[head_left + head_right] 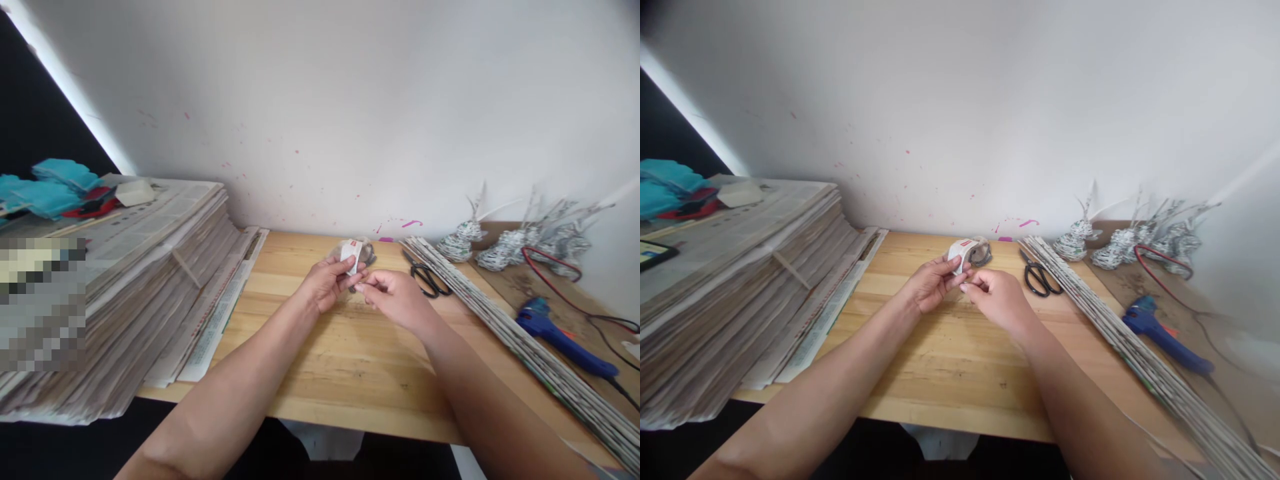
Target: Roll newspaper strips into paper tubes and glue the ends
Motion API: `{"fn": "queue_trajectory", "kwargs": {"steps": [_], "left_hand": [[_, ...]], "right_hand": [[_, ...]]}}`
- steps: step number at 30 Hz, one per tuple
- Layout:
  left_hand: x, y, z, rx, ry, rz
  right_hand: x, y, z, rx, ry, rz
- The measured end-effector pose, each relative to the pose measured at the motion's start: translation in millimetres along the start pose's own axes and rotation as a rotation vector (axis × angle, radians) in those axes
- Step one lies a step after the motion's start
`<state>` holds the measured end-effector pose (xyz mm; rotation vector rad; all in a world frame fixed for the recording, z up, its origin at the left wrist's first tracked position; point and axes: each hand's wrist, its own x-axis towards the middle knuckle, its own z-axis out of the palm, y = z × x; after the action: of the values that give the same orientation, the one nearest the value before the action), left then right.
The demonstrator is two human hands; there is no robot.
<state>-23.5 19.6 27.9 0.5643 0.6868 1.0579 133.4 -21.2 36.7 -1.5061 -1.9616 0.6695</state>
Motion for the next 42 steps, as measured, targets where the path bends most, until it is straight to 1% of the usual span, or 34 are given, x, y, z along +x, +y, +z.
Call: {"fn": "queue_trajectory", "kwargs": {"steps": [2, 3, 4, 6, 9, 11, 12, 14, 16, 19, 21, 24, 26, 29, 31, 33, 36, 38, 42], "left_hand": [[0.8, 0.9, 0.0, -0.009, 0.016, 0.023], [1.5, 1.3, -0.1, -0.016, 0.030, 0.036], [2.1, 1.5, -0.2, -0.019, 0.048, 0.047], [3.3, 1.2, -0.5, -0.017, 0.085, 0.052], [4.6, -0.4, -1.1, -0.005, 0.106, 0.046], [5.2, -0.9, -1.8, -0.009, 0.110, 0.053], [5.4, -0.8, -2.2, -0.015, 0.114, 0.059], [5.9, 0.2, -3.0, -0.030, 0.133, 0.066], [6.5, 1.5, -3.8, -0.040, 0.149, 0.071], [7.6, 2.4, -5.1, -0.036, 0.150, 0.075], [8.3, 2.4, -6.4, -0.032, 0.149, 0.082], [9.3, 2.3, -8.3, -0.040, 0.152, 0.092], [9.7, 2.3, -8.8, -0.045, 0.147, 0.092], [9.8, 2.2, -8.2, -0.045, 0.138, 0.080], [9.6, 1.9, -7.6, -0.047, 0.132, 0.079], [9.3, 2.0, -7.2, -0.057, 0.131, 0.089], [7.5, 4.2, -6.1, -0.067, 0.123, 0.105], [4.8, 6.8, -4.0, -0.059, 0.107, 0.106], [-2.7, 12.0, 2.7, -0.050, 0.043, 0.147]], "right_hand": [[3.5, 5.4, -1.3, 0.119, -0.066, 0.067], [6.3, 8.4, -2.4, 0.126, -0.066, 0.093], [9.9, 11.6, -3.6, 0.084, -0.041, 0.110], [20.1, 17.9, -5.6, -0.098, 0.052, 0.103], [42.6, 24.6, -5.1, -0.344, 0.175, 0.024], [59.7, 26.2, -1.3, -0.416, 0.227, -0.005], [67.7, 26.2, 1.6, -0.432, 0.217, 0.004], [80.9, 25.3, 8.7, -0.411, 0.101, 0.012], [89.1, 24.7, 15.9, -0.390, 0.048, 0.019], [93.8, 26.7, 21.6, -0.404, 0.096, 0.061], [93.6, 29.2, 20.0, -0.424, 0.130, 0.098], [87.6, 29.1, 10.5, -0.443, 0.177, 0.119], [77.6, 23.5, 2.8, -0.438, 0.239, 0.105], [53.7, 7.5, -3.5, -0.392, 0.310, 0.040], [35.8, -4.3, -1.8, -0.380, 0.283, 0.008], [21.0, -13.0, 3.9, -0.361, 0.245, -0.056], [9.8, -17.9, 14.3, -0.265, 0.236, -0.108], [9.1, -17.2, 18.7, -0.196, 0.268, -0.102], [11.6, -14.2, 17.3, -0.152, 0.406, -0.101]]}}
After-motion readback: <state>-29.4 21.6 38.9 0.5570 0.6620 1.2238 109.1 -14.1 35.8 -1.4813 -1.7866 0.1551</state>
